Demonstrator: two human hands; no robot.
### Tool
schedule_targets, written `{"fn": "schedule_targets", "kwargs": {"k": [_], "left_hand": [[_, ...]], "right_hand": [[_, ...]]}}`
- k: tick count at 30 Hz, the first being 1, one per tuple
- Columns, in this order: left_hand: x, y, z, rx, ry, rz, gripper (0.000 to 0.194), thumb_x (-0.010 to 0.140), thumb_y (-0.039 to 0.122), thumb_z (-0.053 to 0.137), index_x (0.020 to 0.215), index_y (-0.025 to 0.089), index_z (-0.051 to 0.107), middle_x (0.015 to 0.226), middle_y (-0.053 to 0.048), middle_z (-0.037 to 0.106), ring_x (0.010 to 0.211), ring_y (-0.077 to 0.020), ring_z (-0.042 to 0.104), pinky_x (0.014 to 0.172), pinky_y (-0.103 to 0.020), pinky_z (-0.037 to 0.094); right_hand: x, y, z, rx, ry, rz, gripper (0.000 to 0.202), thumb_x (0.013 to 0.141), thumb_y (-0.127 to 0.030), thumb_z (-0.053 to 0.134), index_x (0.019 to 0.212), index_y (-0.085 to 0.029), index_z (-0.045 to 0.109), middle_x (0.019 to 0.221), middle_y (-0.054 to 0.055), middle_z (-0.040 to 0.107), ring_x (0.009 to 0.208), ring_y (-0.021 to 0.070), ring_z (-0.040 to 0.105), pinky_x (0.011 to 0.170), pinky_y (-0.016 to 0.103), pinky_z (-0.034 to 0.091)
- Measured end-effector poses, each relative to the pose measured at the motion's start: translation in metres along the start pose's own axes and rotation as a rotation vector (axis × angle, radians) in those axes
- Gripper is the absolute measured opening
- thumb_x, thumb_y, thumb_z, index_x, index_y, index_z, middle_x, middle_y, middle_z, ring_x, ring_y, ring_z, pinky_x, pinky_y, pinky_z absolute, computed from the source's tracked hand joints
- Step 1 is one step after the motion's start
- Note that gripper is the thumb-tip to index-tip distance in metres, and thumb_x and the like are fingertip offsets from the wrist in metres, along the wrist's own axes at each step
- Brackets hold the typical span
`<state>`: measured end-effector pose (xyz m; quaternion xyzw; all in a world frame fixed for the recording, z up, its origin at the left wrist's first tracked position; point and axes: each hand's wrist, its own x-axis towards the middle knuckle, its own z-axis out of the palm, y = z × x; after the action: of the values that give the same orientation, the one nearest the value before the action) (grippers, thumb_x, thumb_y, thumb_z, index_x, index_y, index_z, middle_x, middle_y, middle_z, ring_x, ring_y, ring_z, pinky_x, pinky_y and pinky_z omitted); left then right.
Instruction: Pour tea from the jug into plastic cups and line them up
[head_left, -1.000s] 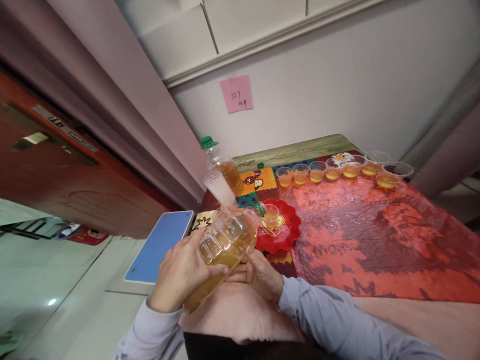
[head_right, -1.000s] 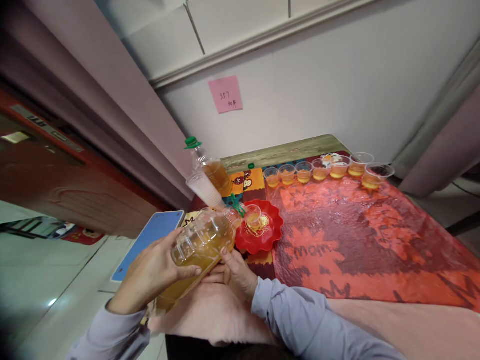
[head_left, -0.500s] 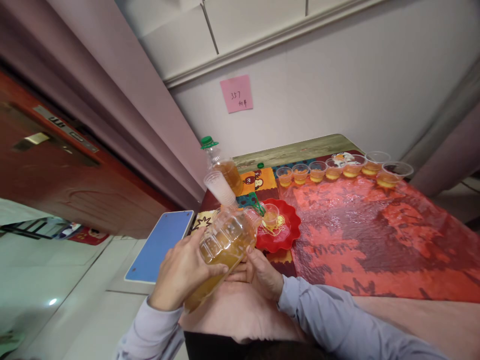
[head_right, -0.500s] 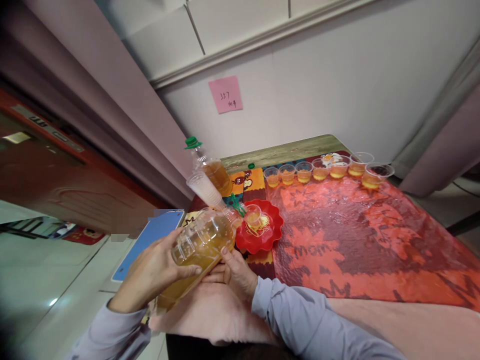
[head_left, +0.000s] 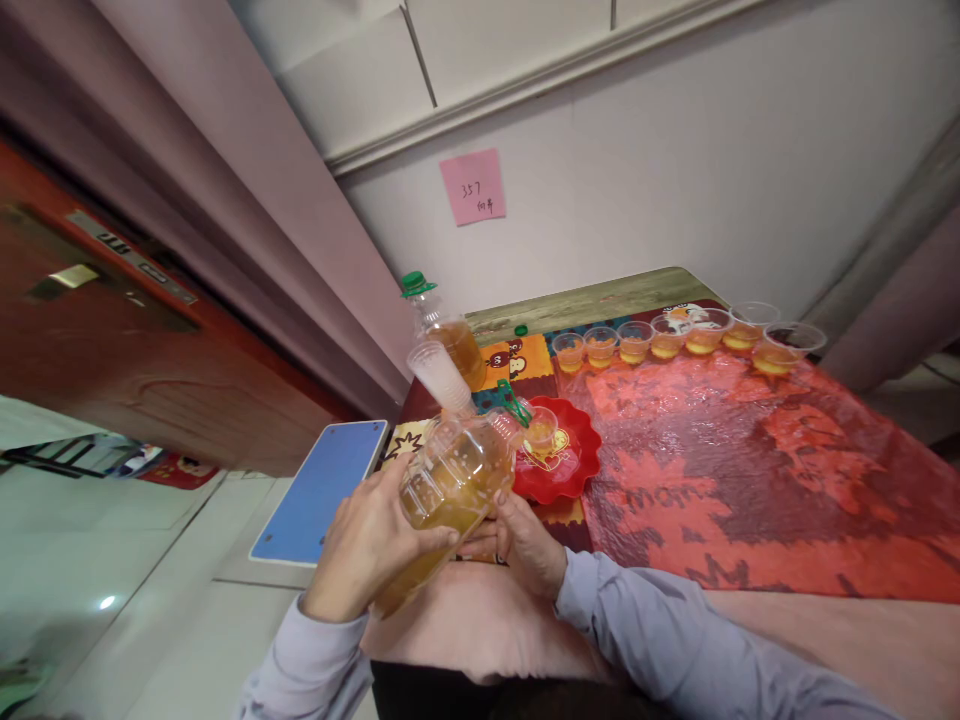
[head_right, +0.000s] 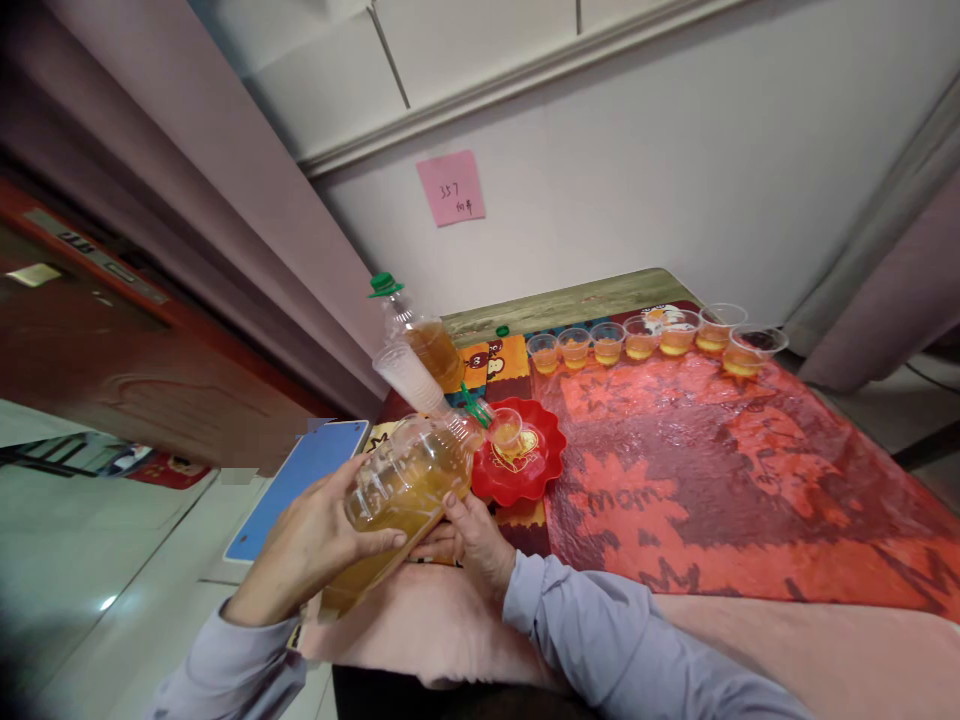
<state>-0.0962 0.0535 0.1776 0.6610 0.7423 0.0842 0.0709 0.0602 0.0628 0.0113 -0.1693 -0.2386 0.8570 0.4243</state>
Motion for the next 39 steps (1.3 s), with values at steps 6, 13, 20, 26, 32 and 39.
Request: {"fn": "schedule_targets", "kwargs": {"k": [6, 13, 20, 26, 32, 39], "left_hand": [[-0.013, -0.019, 0.021, -0.357, 0.126, -0.07, 0.093, 0.06, 0.054, 0.092, 0.141, 0.021, 0.057, 0.137, -0.014, 0.072, 0.126, -0.0383, 0.07, 0.11, -0.054, 0.055], [-0.024, -0.042, 0.063, -0.897, 0.413, -0.302, 0.088, 0.074, 0.059, 0.08, 0.147, 0.021, 0.046, 0.136, -0.013, 0.072, 0.125, -0.0328, 0.072, 0.106, -0.046, 0.06], [-0.013, -0.05, 0.116, -0.843, 0.602, -0.299, 0.09, 0.083, 0.061, 0.07, 0.154, 0.018, 0.035, 0.151, -0.018, 0.061, 0.137, -0.0311, 0.064, 0.116, -0.046, 0.053], [-0.002, -0.068, 0.16, -0.998, 0.779, -0.172, 0.099, 0.063, 0.059, 0.091, 0.142, 0.017, 0.048, 0.135, -0.017, 0.068, 0.124, -0.0333, 0.07, 0.112, -0.049, 0.054], [-0.005, -0.083, 0.178, -0.886, 0.731, -0.115, 0.119, 0.059, 0.052, 0.096, 0.155, 0.018, 0.035, 0.145, -0.02, 0.061, 0.133, -0.0347, 0.065, 0.116, -0.05, 0.05], [-0.002, -0.079, 0.177, -0.872, 0.679, -0.121, 0.113, 0.063, 0.05, 0.094, 0.154, 0.017, 0.036, 0.141, -0.02, 0.064, 0.126, -0.0331, 0.069, 0.113, -0.051, 0.052]], "right_hand": [[0.001, -0.011, 0.0, -0.053, 0.01, -0.131, 0.074, 0.077, -0.073, 0.084, 0.13, -0.024, 0.068, 0.115, 0.009, 0.079, 0.098, 0.0238, 0.077, 0.092, 0.042, 0.06], [-0.005, -0.008, 0.004, -0.157, 0.003, -0.123, 0.054, 0.087, -0.073, 0.074, 0.083, -0.019, 0.072, 0.074, 0.003, 0.072, 0.06, 0.013, 0.064, 0.058, 0.026, 0.052], [-0.014, 0.004, -0.002, -0.609, -0.484, 0.076, 0.064, 0.086, -0.078, 0.069, 0.063, -0.018, 0.064, 0.056, 0.0, 0.059, 0.047, 0.0107, 0.053, 0.049, 0.025, 0.04], [-0.009, 0.006, -0.008, -0.706, -0.529, 0.107, 0.066, 0.082, -0.081, 0.071, 0.065, -0.017, 0.063, 0.059, 0.0, 0.061, 0.05, 0.0112, 0.055, 0.051, 0.025, 0.045], [-0.011, 0.007, -0.007, -0.734, -0.552, 0.07, 0.065, 0.082, -0.08, 0.073, 0.065, -0.017, 0.064, 0.059, 0.0, 0.062, 0.051, 0.0108, 0.055, 0.052, 0.024, 0.043], [-0.021, -0.027, 0.02, -0.696, -0.26, -0.151, 0.05, 0.087, -0.068, 0.076, 0.084, -0.019, 0.069, 0.073, 0.001, 0.068, 0.06, 0.0117, 0.058, 0.059, 0.026, 0.05]]}}
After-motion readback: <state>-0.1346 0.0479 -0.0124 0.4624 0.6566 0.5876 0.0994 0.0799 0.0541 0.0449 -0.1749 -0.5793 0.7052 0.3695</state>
